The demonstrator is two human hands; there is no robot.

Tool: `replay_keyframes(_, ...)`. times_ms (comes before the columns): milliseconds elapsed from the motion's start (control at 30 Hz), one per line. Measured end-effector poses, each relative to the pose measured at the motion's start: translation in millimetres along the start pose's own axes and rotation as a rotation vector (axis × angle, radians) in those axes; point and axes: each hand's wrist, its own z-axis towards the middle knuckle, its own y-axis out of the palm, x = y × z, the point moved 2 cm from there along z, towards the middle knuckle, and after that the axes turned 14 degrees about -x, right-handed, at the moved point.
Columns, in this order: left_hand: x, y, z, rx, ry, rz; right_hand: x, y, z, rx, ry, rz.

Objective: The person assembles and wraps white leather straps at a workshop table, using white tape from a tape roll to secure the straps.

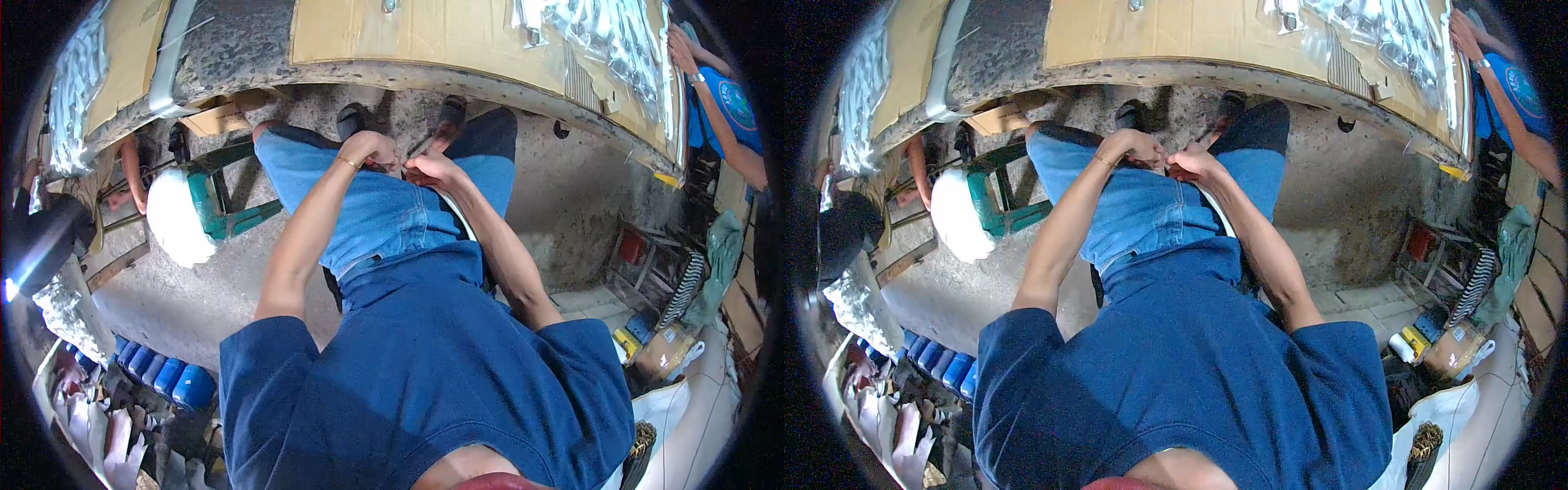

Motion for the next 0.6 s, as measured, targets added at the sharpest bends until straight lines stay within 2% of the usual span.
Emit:
replay_keyframes(200,-7,2,15,0.060,-0.084,0.069,-1,2,3,-0.038,0.005,-0.015)
replay_keyframes(300,-20,2,23,-0.005,-0.019,0.005,-5,4,0,-0.033,-0.030,0.002)
replay_keyframes(400,-28,4,29,0.031,0.075,0.057,2,1,9,-0.046,0.019,-0.029)
replay_keyframes(500,-28,11,26,0.051,0.129,0.021,3,-1,12,0.017,-0.024,-0.088)
replay_keyframes(567,-29,14,23,0.159,0.311,0.094,4,-2,13,0.000,-0.007,-0.179)
replay_keyframes(600,-33,17,25,0.160,0.312,0.092,0,1,8,-0.001,-0.006,-0.180)
